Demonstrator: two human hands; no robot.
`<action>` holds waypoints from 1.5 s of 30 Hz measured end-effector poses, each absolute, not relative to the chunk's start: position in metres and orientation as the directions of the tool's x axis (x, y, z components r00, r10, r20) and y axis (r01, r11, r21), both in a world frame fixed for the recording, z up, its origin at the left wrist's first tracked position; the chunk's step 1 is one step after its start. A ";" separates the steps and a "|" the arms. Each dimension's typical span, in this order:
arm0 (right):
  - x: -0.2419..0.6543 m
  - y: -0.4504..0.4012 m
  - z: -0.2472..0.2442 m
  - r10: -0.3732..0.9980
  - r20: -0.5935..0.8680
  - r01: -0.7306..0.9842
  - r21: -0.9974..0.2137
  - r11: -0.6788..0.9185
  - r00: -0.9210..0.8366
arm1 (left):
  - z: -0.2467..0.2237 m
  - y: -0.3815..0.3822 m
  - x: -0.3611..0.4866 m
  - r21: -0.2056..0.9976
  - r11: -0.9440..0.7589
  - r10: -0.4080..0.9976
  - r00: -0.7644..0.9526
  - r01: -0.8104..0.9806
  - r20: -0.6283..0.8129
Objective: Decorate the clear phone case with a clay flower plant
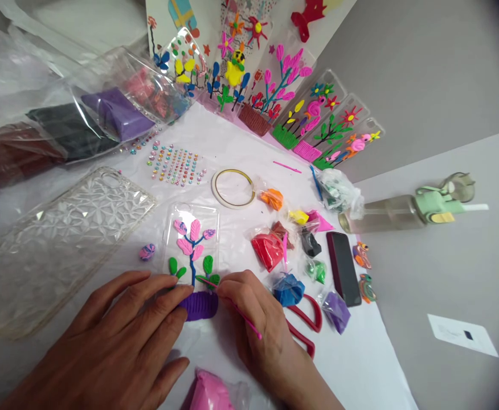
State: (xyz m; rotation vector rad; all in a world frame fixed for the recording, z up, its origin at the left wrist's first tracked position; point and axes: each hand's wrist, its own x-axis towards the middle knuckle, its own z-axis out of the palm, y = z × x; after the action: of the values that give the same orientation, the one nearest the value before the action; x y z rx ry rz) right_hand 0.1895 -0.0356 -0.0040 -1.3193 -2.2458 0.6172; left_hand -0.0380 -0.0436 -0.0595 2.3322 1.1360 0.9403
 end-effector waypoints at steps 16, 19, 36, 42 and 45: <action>0.189 -0.036 -0.009 0.908 0.179 0.634 -0.665 0.395 -0.378 | -0.055 -0.040 -0.037 0.562 -0.619 0.785 0.456 0.548 0.420; 0.190 -0.037 -0.009 0.908 0.181 0.635 -0.663 0.397 -0.378 | -0.053 -0.036 -0.034 0.554 -0.640 0.768 0.466 0.533 0.438; 0.187 -0.035 -0.007 0.952 0.135 0.591 -0.758 0.277 -0.273 | -0.058 -0.037 -0.029 0.537 -0.665 0.745 0.503 0.519 0.437; 0.186 -0.037 -0.009 0.937 0.164 0.617 -0.715 0.328 -0.308 | -0.058 -0.036 -0.029 0.522 -0.667 0.744 0.519 0.532 0.421; 0.186 -0.037 -0.009 0.944 0.199 0.592 -0.740 0.320 -0.262 | -0.059 -0.037 -0.029 0.517 -0.672 0.740 0.514 0.530 0.434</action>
State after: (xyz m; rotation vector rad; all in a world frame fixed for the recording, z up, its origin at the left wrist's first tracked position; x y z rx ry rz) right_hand 0.1859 -0.0373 -0.0089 -1.3517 -1.9584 0.7184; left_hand -0.0292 -0.0367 -0.0590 2.4404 1.0598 0.9248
